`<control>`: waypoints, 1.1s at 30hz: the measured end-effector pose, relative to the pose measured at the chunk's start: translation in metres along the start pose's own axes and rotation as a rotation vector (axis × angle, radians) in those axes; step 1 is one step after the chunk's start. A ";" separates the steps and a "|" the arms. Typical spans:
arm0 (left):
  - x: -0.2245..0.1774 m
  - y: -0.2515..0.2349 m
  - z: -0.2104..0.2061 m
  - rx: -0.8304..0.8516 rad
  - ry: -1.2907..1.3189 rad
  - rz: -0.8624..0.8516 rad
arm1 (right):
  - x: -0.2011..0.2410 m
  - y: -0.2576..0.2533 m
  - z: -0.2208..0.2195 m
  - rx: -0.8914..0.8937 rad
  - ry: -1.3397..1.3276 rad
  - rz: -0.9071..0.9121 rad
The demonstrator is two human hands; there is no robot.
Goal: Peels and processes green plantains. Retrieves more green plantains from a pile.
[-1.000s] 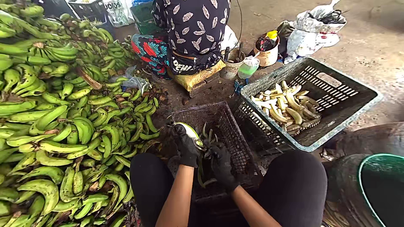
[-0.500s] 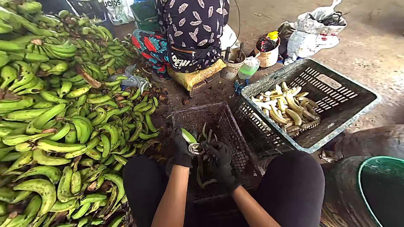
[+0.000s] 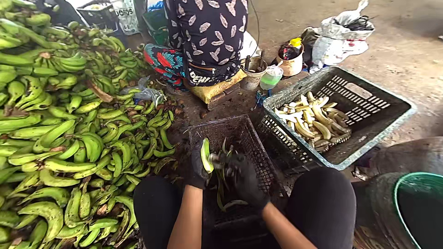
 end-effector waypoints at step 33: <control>-0.249 0.030 0.221 -0.692 -1.414 -0.459 | -0.064 0.069 -0.112 1.237 0.192 -0.365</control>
Point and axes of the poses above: each hand's wrist, its own y-axis away from the middle knuckle, its own z-axis out of the back of the hand, x = y × z, the point moved 9 cm from there along -y, towards the middle knuckle, and after that the axes turned 11 degrees about y, right-handed, at the moved point
